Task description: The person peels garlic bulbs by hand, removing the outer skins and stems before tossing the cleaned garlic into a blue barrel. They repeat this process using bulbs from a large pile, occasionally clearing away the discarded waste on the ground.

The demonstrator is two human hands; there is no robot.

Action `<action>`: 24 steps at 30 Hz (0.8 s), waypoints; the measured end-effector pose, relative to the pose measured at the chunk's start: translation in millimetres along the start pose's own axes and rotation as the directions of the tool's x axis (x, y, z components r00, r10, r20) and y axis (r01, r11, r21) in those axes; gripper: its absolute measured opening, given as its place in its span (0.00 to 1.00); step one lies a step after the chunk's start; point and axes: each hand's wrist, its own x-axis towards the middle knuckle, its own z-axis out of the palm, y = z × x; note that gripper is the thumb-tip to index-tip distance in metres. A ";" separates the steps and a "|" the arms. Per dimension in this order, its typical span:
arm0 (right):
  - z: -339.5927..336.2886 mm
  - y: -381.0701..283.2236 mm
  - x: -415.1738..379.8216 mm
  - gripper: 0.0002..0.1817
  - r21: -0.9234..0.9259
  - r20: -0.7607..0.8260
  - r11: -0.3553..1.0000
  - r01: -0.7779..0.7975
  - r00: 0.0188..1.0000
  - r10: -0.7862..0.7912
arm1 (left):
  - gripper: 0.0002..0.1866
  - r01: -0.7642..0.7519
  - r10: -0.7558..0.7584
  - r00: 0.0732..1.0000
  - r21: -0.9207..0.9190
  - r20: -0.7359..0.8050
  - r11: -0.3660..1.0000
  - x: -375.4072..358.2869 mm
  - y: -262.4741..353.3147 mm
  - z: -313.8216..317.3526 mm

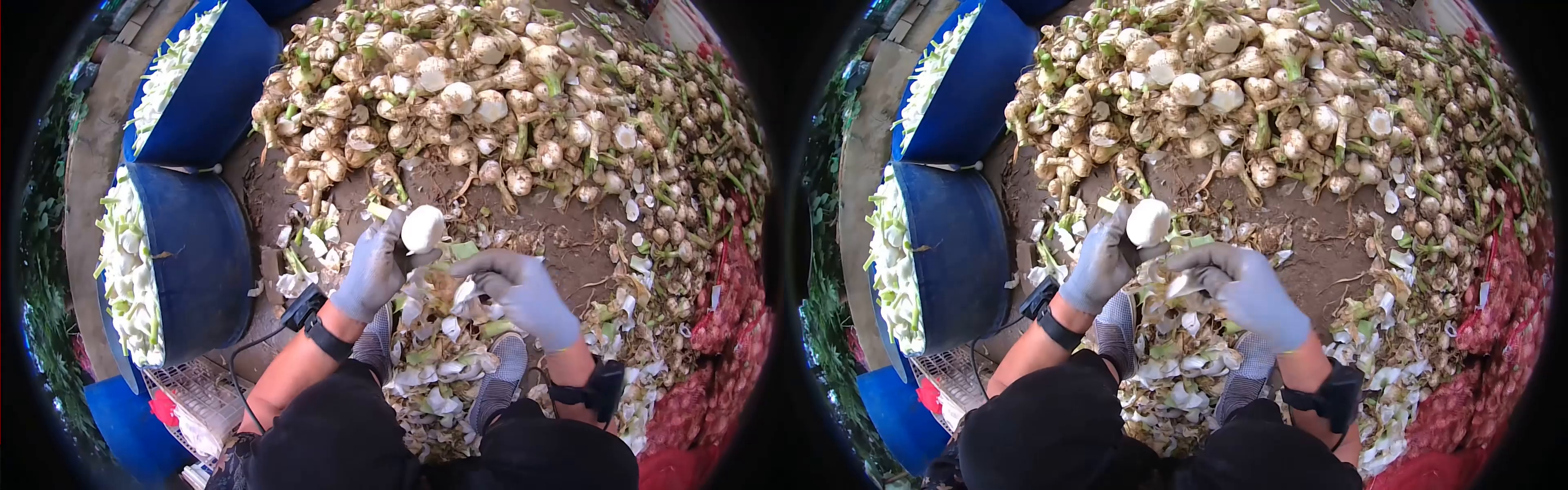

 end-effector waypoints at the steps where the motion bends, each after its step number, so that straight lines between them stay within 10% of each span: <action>1: -4.9 35.5 11.4 0.13 -0.349 -0.060 0.923 0.163 0.979 -0.196 | 0.22 0.010 -0.009 1.000 0.063 -0.013 0.998 -5.6 5.3 -0.6; 4: -24.0 58.5 25.7 0.11 -0.844 0.042 0.511 0.161 0.971 -0.236 | 0.19 -0.283 0.420 0.884 0.483 -0.203 0.828 -33.6 48.7 -21.7; 6: -35.0 54.6 37.5 0.10 -0.767 -0.075 0.639 0.057 0.981 -0.177 | 0.16 -0.421 0.849 0.516 0.830 -0.114 0.367 -80.2 111.4 -31.1; 7: -44.1 62.1 50.3 0.09 -0.861 -0.170 0.506 0.049 0.910 -0.377 | 0.17 -0.379 0.899 0.388 0.854 -0.204 0.358 -108.2 141.0 -44.0; 8: -51.7 69.1 60.8 0.08 -0.931 -0.221 0.366 0.003 0.792 -0.569 | 0.18 -0.273 0.997 0.073 0.961 -0.022 0.041 -128.1 171.7 -84.7; 10: -59.1 71.1 81.0 0.09 -0.969 -0.243 0.159 -0.189 0.838 -0.489 | 0.21 -0.107 0.998 -0.048 0.993 0.037 -0.042 -155.9 181.0 -30.1; 11: -56.8 73.0 93.2 0.10 -0.939 -0.280 -0.073 -0.337 0.869 -0.408 | 0.23 -0.323 0.998 -0.025 0.945 0.051 -0.057 -155.4 174.6 -20.3; 12: -61.8 83.0 104.4 0.10 -0.904 -0.342 -0.136 -0.406 0.876 -0.340 | 0.26 -0.476 0.976 0.215 0.870 -0.028 0.130 -171.6 167.3 -73.0; 14: -72.5 91.4 117.6 0.10 -0.900 -0.385 -0.105 -0.423 0.884 -0.264 | 0.25 -0.330 0.799 0.600 0.893 -0.051 0.305 -134.6 126.3 -19.4; 16: -67.0 87.5 101.8 0.06 -0.975 -0.198 0.035 -0.219 0.788 -0.584 | 0.25 -0.019 0.334 0.929 0.880 -0.161 0.476 -91.2 118.6 39.2; 17: -58.3 81.1 94.3 0.06 -0.952 -0.253 0.294 -0.080 0.743 -0.620 | 0.29 -0.533 0.542 0.781 0.784 0.311 0.317 -19.9 50.8 -18.6; 18: -47.8 65.3 77.9 0.08 -0.976 -0.140 0.218 0.014 0.730 -0.669 | 0.34 -0.656 0.526 0.683 0.743 0.507 0.134 2.1 37.9 -8.4; 19: -39.0 53.0 62.1 0.09 -0.944 -0.075 0.279 0.175 0.710 -0.701 | 0.36 -0.547 0.387 0.780 0.836 0.492 0.038 12.6 21.8 4.5; 20: -30.2 42.1 45.9 0.10 -0.891 -0.021 0.323 0.318 0.683 -0.730 | 0.36 -0.423 0.223 0.901 0.868 0.372 0.260 16.9 9.9 14.3; 21: -27.5 37.4 35.0 0.10 -0.892 -0.008 0.314 0.324 0.684 -0.729 | 0.33 -0.633 0.371 0.750 0.756 0.547 0.166 26.5 -9.9 9.2; 22: -25.6 35.4 25.0 0.11 -0.675 -0.174 0.633 0.380 0.751 -0.637 | 0.33 -0.632 0.379 0.751 0.756 0.541 0.171 22.3 -3.7 18.3; 24: -20.0 22.9 16.0 0.11 -0.347 -0.270 0.859 0.375 0.838 -0.475 | 0.28 -0.215 -0.015 0.937 0.610 0.349 0.763 10.6 5.7 33.2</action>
